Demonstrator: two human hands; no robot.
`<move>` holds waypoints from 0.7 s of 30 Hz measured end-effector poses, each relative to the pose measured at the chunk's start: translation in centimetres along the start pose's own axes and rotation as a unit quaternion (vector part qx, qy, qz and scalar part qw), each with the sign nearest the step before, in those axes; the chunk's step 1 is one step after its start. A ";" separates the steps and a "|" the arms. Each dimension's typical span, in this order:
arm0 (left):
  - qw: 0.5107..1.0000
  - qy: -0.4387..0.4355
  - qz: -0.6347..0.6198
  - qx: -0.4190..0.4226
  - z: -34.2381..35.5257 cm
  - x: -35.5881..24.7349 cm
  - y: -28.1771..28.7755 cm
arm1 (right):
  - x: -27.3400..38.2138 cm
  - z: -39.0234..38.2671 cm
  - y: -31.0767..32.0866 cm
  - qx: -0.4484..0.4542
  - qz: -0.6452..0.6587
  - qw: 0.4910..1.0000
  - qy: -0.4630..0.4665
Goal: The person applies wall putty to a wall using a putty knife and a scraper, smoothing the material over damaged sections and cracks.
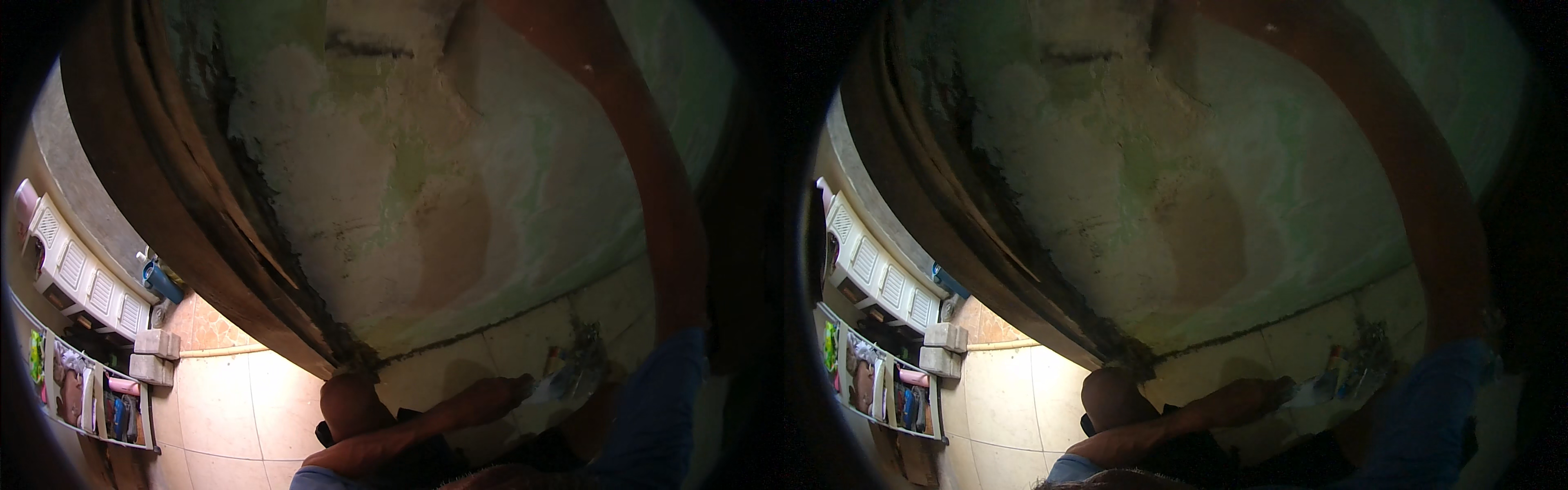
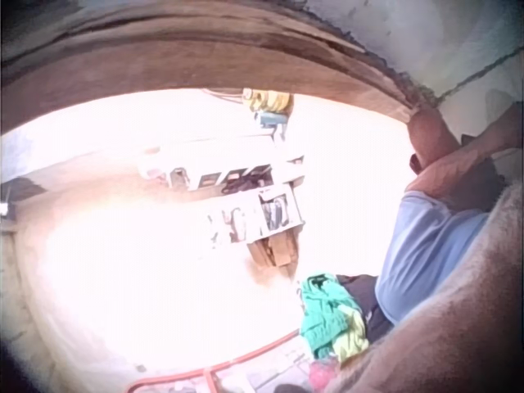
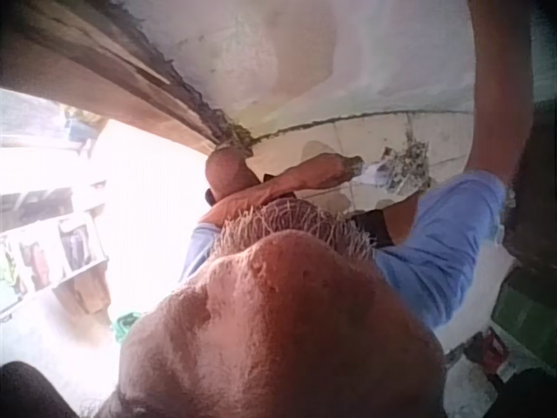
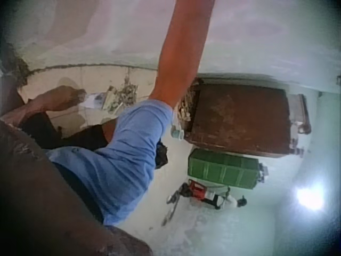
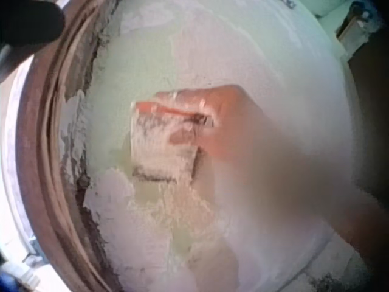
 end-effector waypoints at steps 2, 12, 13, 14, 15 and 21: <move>1.000 0.009 0.006 0.013 0.0 -0.1 0.1 | 0.1 -0.1 -0.3 0.012 -0.008 1.000 -0.002; 1.000 0.021 -0.011 0.009 -0.2 -0.6 0.8 | -1.5 0.3 -0.4 -0.022 0.037 0.995 0.088; 1.000 0.021 -0.014 0.008 -0.2 -0.7 0.9 | -1.2 0.2 -0.6 -0.017 0.036 0.996 0.077; 1.000 0.017 -0.015 0.003 -0.3 -0.8 1.0 | -0.9 0.1 -0.7 -0.014 0.034 0.997 0.067; 1.000 0.014 -0.016 -0.003 -0.3 -0.9 1.2 | -0.9 0.0 -0.5 -0.012 0.034 0.998 0.060; 0.999 0.029 -0.014 0.006 -0.1 -0.6 0.8 | -0.5 -0.7 -0.9 0.007 0.040 0.999 0.034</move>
Point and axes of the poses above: each hand's wrist, its own z-axis towards the middle knuckle, its own y-axis out of the back of the hand, x = y × z, the point moved 6 cm from there along z, towards the middle knuckle, and after that the axes turned 10 degrees about y, right-handed, at the moved point
